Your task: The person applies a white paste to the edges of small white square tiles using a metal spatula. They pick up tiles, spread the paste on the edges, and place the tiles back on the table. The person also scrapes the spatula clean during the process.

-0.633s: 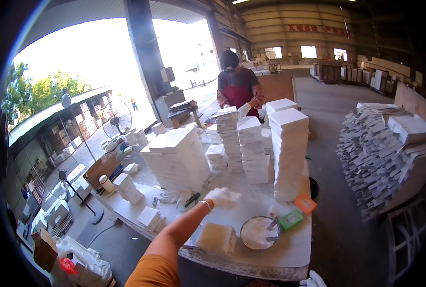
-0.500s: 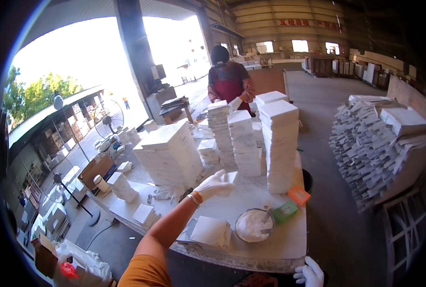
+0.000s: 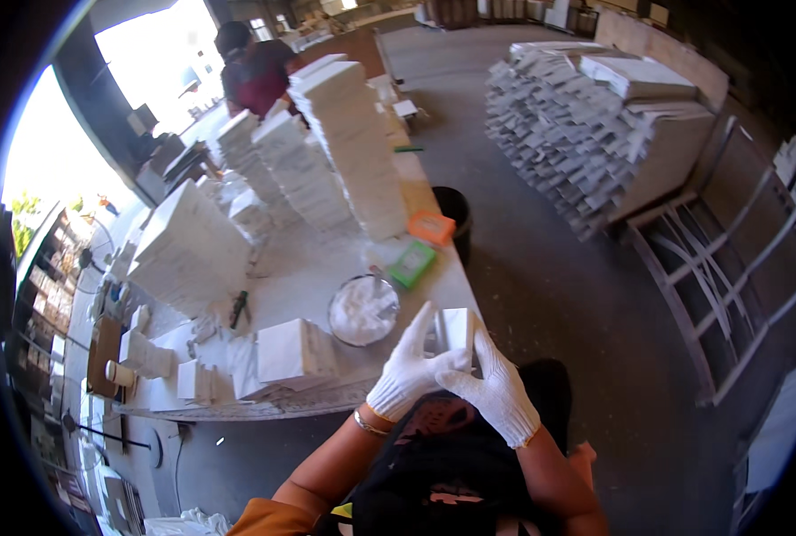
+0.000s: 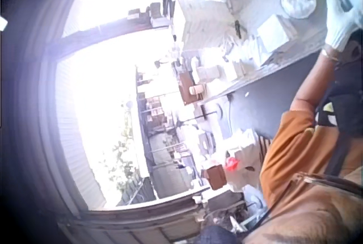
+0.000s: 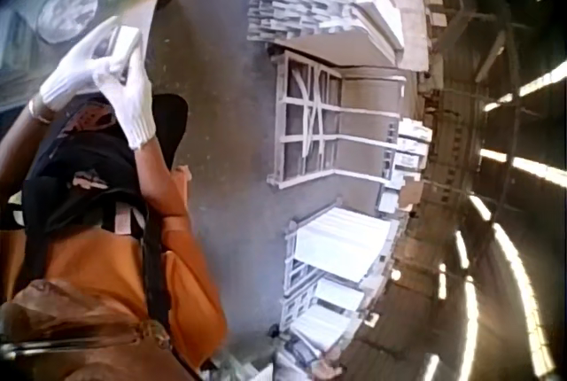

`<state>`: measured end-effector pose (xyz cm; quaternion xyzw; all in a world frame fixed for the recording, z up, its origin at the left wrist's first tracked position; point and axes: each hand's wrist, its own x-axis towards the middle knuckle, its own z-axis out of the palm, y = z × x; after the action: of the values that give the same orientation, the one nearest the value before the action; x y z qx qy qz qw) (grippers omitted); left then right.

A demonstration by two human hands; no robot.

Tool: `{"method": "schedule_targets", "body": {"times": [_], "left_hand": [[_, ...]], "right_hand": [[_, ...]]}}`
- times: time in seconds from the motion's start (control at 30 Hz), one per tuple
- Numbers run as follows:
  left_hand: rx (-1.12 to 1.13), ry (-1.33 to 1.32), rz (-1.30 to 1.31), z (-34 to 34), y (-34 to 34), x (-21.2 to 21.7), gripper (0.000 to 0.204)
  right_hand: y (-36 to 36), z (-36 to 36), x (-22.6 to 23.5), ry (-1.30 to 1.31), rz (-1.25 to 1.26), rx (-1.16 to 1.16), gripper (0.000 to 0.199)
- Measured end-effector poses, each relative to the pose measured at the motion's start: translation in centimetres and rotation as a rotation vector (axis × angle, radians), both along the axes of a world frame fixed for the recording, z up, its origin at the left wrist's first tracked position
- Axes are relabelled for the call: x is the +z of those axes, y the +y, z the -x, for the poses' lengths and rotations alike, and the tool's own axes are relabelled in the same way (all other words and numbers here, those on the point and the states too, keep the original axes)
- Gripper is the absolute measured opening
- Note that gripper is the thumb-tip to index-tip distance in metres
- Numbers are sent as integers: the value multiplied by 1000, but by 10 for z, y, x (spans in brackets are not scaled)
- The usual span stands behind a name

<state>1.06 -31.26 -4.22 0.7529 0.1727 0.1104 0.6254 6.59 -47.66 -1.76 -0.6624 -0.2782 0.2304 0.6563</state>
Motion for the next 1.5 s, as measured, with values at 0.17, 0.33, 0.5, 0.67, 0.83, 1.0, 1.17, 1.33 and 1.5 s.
{"method": "schedule_targets", "body": {"times": [0.17, 0.33, 0.5, 0.67, 0.83, 1.0, 1.17, 1.33, 1.5], "left_hand": [[67, 52, 312, 18, -19, 22, 90], [-71, 49, 650, 38, -33, 0, 67], [-118, 168, 663, 49, -40, -10, 46], [-116, 220, 571, 46, -48, 9, 40], [-120, 153, 484, 49, -54, -1, 39], [-156, 117, 361, 53, -51, -20, 37], [-136, 130, 594, 56, -50, -1, 42], [-207, 148, 811, 52, -45, -14, 50], [-253, 127, 926, 47, -45, -24, 54]], "right_hand": [[-35, 3, -17, 221, -132, -72, 62], [-55, 13, -26, 428, -198, -71, 53], [-63, 0, -24, 312, -21, -76, 39], [-56, -20, -23, -173, 102, -409, 44], [-19, -12, -2, -786, 261, -395, 50], [3, -1, -16, -964, 425, -340, 52], [-21, -16, -18, -875, 440, -410, 42], [-71, -38, -30, -552, 425, -489, 34], [-91, -22, -22, 238, 171, -252, 42]]}}
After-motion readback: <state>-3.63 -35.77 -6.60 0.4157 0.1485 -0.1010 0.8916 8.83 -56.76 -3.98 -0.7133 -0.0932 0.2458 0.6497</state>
